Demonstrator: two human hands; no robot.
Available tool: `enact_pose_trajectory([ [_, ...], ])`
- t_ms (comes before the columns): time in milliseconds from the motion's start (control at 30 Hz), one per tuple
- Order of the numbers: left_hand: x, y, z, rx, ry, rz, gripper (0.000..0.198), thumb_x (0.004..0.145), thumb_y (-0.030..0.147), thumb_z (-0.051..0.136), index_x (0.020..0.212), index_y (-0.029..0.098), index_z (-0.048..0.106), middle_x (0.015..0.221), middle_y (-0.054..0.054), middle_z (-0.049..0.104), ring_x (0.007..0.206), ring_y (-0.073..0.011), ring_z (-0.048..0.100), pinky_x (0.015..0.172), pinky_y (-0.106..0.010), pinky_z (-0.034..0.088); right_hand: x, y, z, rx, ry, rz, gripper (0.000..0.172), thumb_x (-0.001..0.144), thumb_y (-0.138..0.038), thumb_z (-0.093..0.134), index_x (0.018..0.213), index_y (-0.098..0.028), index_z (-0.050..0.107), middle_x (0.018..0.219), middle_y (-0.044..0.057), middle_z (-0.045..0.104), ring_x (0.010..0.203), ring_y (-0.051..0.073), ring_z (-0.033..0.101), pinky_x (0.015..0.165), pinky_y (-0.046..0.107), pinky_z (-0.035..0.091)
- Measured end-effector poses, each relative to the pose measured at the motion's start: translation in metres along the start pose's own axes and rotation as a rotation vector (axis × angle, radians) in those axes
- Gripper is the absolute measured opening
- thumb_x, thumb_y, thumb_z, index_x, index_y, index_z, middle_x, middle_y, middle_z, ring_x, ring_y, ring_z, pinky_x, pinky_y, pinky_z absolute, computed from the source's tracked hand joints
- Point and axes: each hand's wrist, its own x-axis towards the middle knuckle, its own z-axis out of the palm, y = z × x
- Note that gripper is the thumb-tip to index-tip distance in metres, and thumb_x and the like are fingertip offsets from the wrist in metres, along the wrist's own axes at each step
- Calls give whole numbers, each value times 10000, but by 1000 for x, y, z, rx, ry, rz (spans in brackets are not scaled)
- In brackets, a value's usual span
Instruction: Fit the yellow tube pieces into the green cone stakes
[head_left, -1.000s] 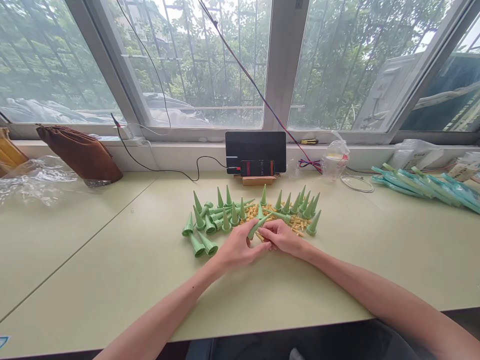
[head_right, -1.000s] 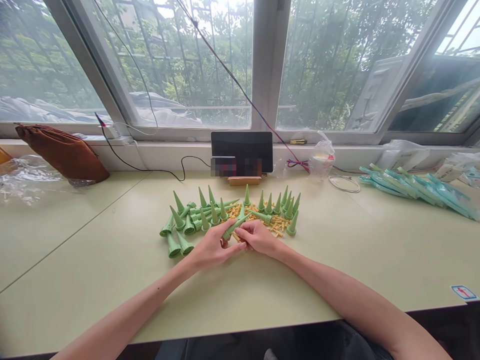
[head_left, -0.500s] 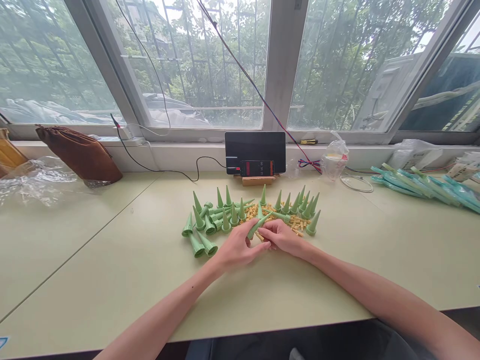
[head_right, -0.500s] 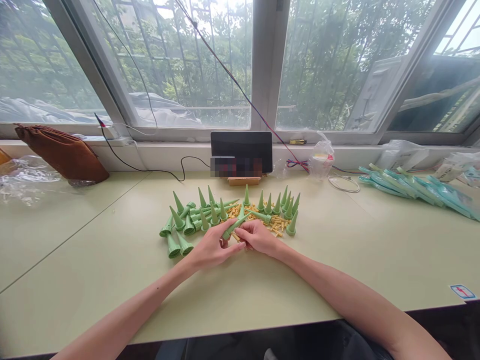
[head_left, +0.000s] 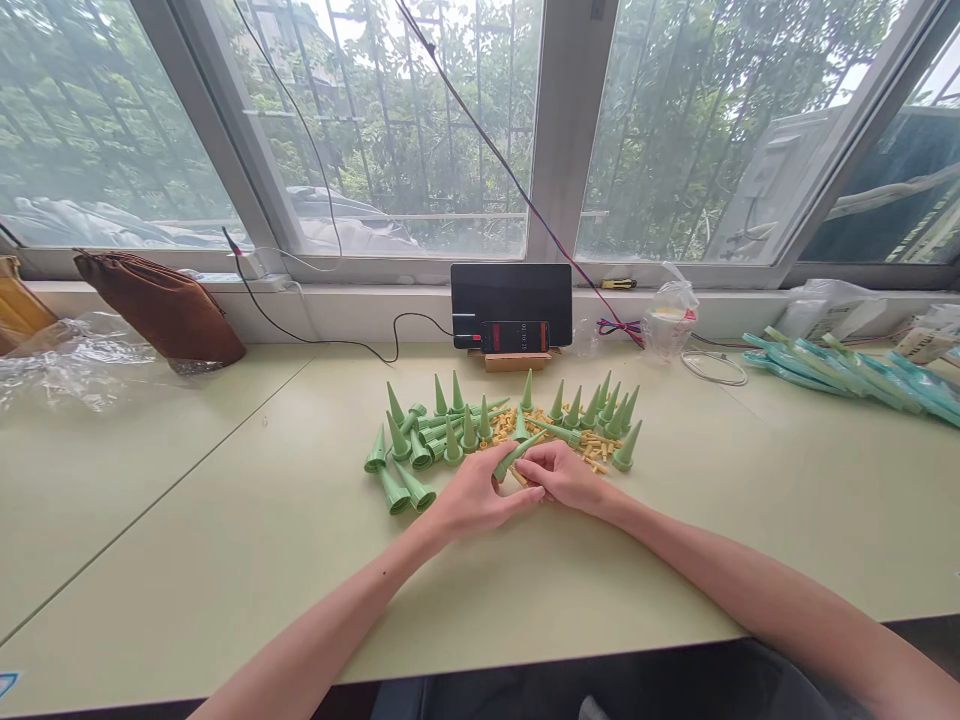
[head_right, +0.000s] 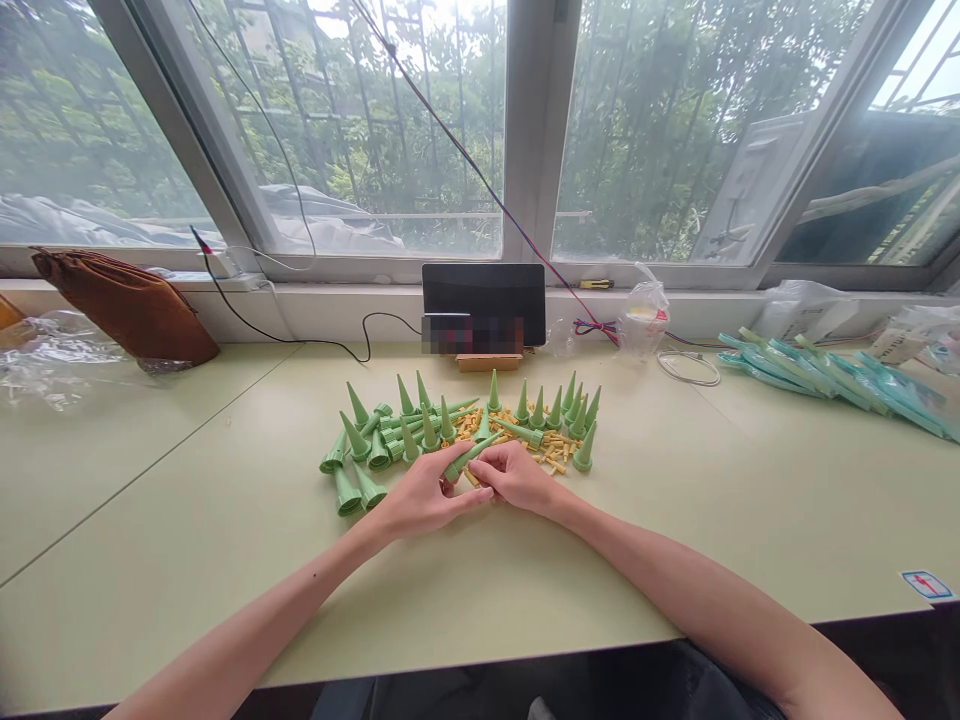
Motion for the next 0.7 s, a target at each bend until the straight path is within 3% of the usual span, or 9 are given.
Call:
enact_pose_trajectory([
  [400, -1, 0, 2, -42, -19, -47, 832, 770, 597, 628, 1434, 180, 349, 815, 8, 540, 550, -97, 456, 506, -226, 392, 5, 4, -3, 184, 34, 61, 461, 861, -534, 592, 608, -154, 532, 522, -25, 510, 439, 72, 384, 447, 231, 291],
  [700, 0, -5, 1, -21, -9, -14, 768, 765, 580, 640, 1384, 174, 436, 834, 0, 546, 543, -85, 417, 483, -217, 366, 2, 3, 0, 32, 39, -10, 478, 890, -498, 550, 553, -176, 447, 469, -44, 416, 437, 77, 341, 439, 239, 248],
])
